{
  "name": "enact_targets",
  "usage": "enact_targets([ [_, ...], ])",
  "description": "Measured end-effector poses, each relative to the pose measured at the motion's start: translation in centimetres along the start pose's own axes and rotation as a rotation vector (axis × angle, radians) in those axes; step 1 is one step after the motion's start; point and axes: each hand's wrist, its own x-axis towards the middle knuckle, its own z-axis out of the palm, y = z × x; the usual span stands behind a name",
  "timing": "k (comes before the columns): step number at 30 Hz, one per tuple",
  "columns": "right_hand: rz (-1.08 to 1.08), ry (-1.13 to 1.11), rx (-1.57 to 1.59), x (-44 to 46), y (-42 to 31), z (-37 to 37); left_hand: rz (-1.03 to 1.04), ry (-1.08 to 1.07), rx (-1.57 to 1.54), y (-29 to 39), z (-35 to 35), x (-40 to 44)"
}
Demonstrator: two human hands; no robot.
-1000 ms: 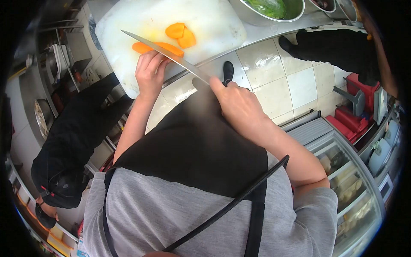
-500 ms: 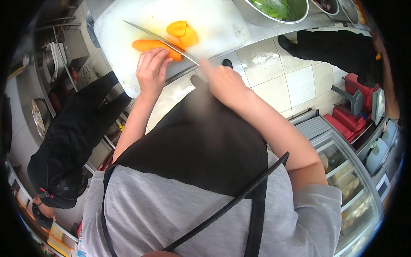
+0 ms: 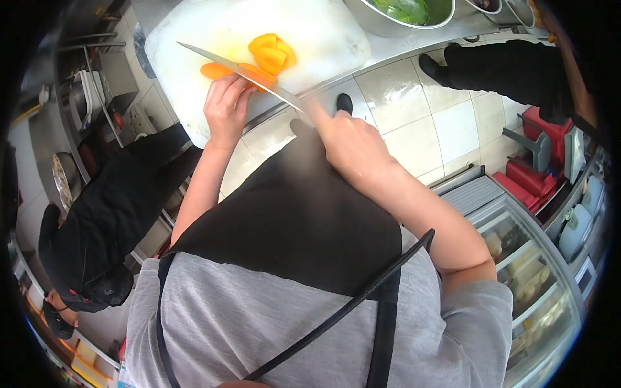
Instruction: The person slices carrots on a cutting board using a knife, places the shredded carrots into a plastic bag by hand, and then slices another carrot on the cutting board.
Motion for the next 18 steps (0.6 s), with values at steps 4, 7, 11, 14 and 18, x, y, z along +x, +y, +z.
enact_targets([
  [4, 0.008, -0.029, -0.002, -1.1, -0.2, 0.0, 0.017, 0.013, 0.009, 0.0, 0.0, 0.0],
  [7, 0.005, -0.021, -0.03, -1.2, -0.2, 0.3, 0.02, 0.019, 0.006, 0.0, 0.0, -0.1],
  [11, -0.03, -0.01, -0.033, -0.9, -0.1, 0.5, 0.007, 0.017, -0.001, -0.2, 0.0, -0.1],
  [14, -0.041, -0.008, 0.006, -0.1, 0.2, 1.1, -0.006, 0.012, 0.002, -0.2, 0.0, -0.1],
  [18, -0.07, 0.007, 0.052, 2.6, 1.4, 3.0, -0.012, 0.01, -0.027, -0.2, 0.1, -0.1],
])
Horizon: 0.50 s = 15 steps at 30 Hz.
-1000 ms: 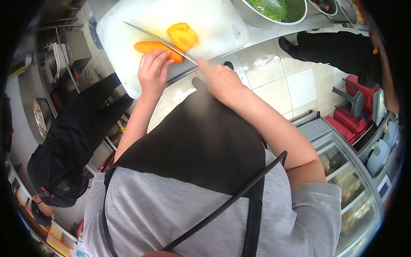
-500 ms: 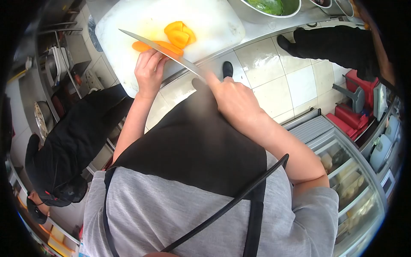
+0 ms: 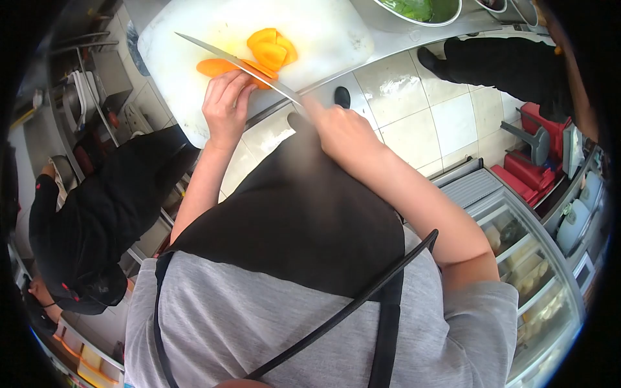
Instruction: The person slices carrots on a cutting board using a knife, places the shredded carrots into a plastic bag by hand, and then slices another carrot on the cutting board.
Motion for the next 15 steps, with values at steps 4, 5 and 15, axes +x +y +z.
enact_targets([
  [4, -0.003, -0.007, 0.025, 3.1, 0.1, 0.6, -0.006, 0.003, -0.019, 0.1, -0.2, 0.0],
  [5, 0.014, -0.019, 0.038, 2.9, -0.2, 0.2, -0.003, 0.001, -0.017, 0.2, -0.2, -0.1],
  [15, 0.027, -0.035, 0.117, 1.4, 0.3, -1.7, 0.04, -0.021, -0.026, -0.4, -0.6, 0.2],
])
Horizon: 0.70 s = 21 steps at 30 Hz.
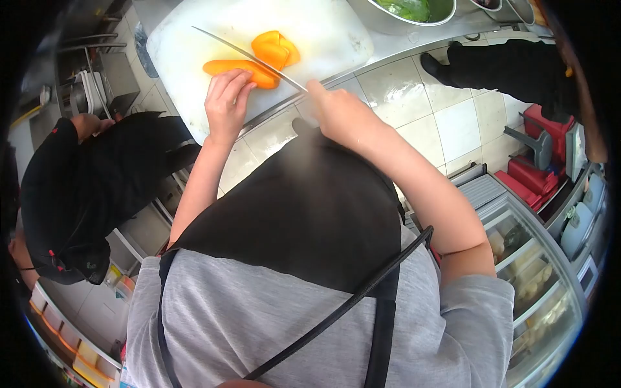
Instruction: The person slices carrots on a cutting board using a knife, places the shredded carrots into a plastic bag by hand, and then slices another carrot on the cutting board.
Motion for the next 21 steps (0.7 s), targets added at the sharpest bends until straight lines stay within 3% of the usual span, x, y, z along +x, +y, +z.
enact_targets([
  [6, -0.028, 0.144, -0.185, -3.4, -1.5, 0.3, 0.014, -0.006, 0.008, -0.1, -0.1, -0.1],
  [21, 0.046, 0.055, -0.223, -4.9, -2.6, 0.8, 0.024, 0.011, 0.021, -0.8, 0.2, -0.5],
])
